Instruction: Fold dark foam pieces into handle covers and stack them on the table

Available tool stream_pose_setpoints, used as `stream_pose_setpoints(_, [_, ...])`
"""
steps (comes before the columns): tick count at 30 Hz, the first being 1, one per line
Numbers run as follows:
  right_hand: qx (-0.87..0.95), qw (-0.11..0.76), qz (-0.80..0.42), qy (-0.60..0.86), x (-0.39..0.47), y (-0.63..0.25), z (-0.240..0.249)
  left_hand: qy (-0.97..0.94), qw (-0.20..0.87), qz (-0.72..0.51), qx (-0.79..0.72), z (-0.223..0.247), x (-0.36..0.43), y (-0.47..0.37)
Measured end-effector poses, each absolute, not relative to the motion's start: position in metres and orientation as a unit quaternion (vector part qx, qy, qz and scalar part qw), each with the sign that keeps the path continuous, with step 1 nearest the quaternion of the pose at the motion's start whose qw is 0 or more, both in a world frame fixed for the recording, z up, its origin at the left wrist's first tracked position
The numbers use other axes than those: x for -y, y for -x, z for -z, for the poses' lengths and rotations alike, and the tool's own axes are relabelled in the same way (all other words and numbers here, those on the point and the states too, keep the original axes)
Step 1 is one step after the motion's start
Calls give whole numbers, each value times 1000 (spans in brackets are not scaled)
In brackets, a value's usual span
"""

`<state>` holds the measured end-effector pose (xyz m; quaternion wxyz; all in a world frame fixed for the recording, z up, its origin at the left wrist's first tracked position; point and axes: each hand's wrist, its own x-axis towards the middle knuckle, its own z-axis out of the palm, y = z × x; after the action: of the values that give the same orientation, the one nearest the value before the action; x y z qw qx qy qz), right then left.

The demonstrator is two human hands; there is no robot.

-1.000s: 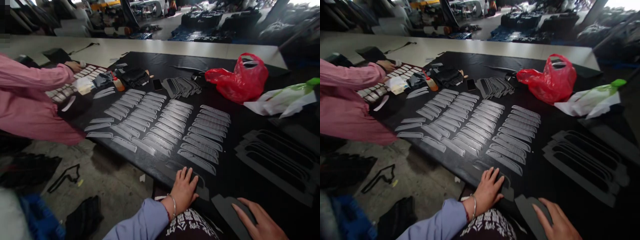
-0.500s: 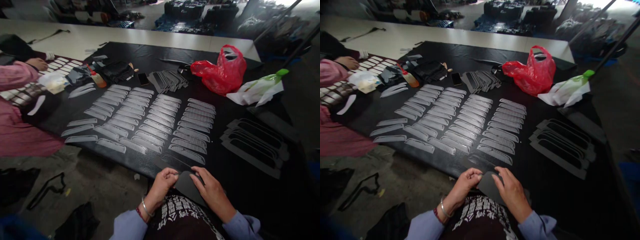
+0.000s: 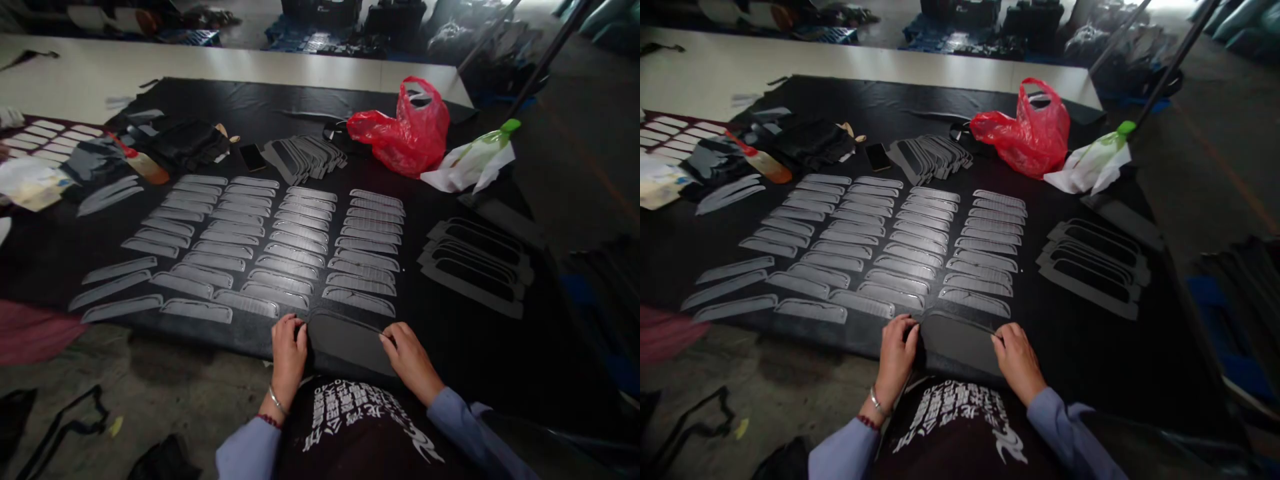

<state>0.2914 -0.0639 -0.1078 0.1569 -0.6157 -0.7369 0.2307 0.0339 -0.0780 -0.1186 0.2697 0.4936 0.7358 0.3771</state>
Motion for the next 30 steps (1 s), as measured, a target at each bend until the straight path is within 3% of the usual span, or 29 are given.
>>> stream_pose_setpoints(15, [724,108,-233,640,67,-317,103,-558,217,-337,-726,120,96,-61])
stream_pose_setpoints(23, [759,122,-136,625,45,-316,105,-574,163,-317,-737,124,90,-56])
stream_pose_setpoints(30, [800,71,-95,588,24,-316,111,-627,121,-314,-702,116,89,-78])
